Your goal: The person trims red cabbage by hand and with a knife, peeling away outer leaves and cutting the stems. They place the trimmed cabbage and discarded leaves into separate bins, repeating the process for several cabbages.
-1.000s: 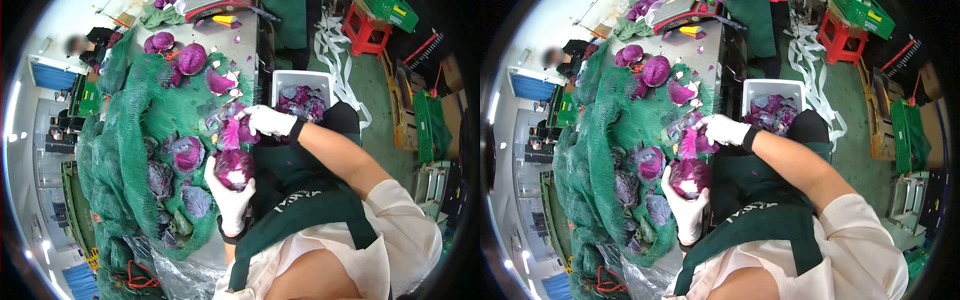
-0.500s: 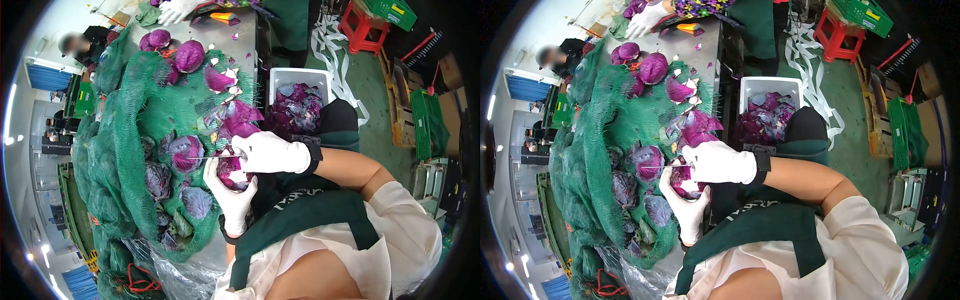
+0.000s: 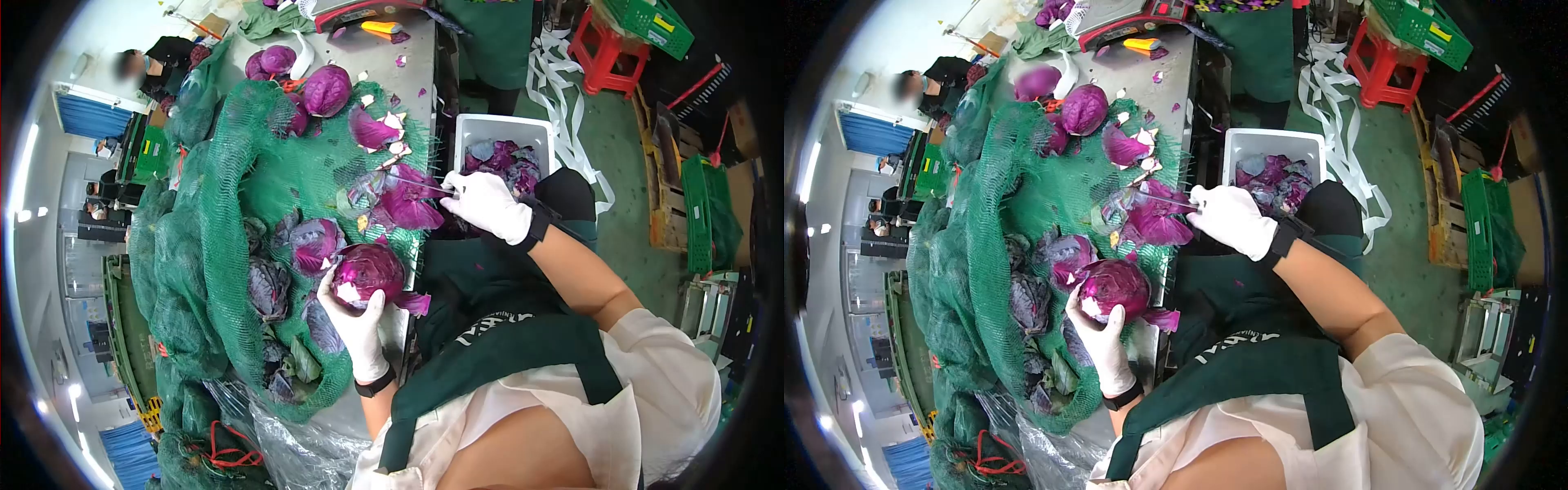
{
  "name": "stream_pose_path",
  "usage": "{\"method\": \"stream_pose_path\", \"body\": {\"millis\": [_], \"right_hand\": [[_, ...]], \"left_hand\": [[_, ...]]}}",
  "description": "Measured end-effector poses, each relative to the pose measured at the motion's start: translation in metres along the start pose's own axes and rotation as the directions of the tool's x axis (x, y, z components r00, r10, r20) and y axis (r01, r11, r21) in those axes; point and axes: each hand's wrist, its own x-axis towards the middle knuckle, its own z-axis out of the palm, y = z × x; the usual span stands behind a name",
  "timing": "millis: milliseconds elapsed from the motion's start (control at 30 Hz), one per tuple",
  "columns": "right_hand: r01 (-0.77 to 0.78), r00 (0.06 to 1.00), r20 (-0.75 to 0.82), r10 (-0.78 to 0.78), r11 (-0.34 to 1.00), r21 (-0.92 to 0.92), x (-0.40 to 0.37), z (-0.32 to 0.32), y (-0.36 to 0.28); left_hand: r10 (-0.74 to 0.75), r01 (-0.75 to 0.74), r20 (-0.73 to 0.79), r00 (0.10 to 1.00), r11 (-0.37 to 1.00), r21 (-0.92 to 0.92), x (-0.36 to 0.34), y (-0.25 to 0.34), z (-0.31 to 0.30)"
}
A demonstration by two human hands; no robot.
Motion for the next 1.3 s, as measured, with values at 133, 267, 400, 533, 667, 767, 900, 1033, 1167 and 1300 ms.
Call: {"method": "stream_pose_path", "body": {"millis": [133, 267, 400, 533, 667, 767, 900, 1033, 1167, 1300], "right_hand": [[0.361, 0.909, -0.005, -0.417, 0.78, 0.512, -0.021, -0.006, -0.061], [0.436, 0.775, 0.195, -0.601, 0.732, 0.524, -0.013, -0.003, -0.094], [0.484, 0.701, 0.083, -0.708, 0.558, 0.673, 0.0, 0.021, -0.077], [-0.193, 0.899, 0.374, -0.228, 0.561, 0.805, 0.002, 0.005, -0.066], [0.269, 0.891, 0.229, -0.392, 0.862, 0.43, 0.003, 0.012, -0.071], [0.241, 0.838, 0.395, -0.377, 0.905, 0.351, 0.014, 0.01, -0.066], [0.326, 0.813, 0.276, -0.513, 0.793, 0.514, 0.02, 0.032, -0.043], [-0.049, 0.907, 0.367, -0.206, 0.814, 0.578, 0.012, 0.004, -0.046], [0.304, 0.949, -0.181, -0.257, 0.897, 0.321, 0.028, 0.032, 0.017], [0.103, 0.965, -0.191, -0.18, 0.929, -0.356, 0.026, -0.01, 0.025]], "left_hand": [[0.016, -0.018, 0.033, 0.999, 0.999, 0.048, 0.0, -0.001, 0.003], [-0.006, 0.004, 0.037, 0.999, 0.999, 0.05, 0.001, 0.006, 0.006], [0.028, -0.033, 0.043, 0.999, 0.993, 0.117, 0.001, 0.007, 0.009], [0.079, -0.088, 0.058, 0.995, 0.982, 0.166, -0.001, 0.007, 0.006], [0.125, -0.16, 0.147, 0.981, 0.952, 0.262, -0.008, 0.008, 0.01], [0.172, -0.227, 0.2, 0.965, 0.927, 0.299, -0.009, 0.018, 0.02], [0.257, -0.333, 0.262, 0.93, 0.891, 0.309, -0.007, 0.013, 0.021], [-0.01, 0.003, 0.132, 0.991, 0.998, 0.055, -0.003, 0.015, 0.006], [-0.142, 0.183, 0.119, 0.983, 0.848, -0.497, 0.005, -0.022, -0.033], [-0.228, 0.282, 0.18, 0.957, 0.576, -0.768, -0.002, -0.028, -0.047]]}}
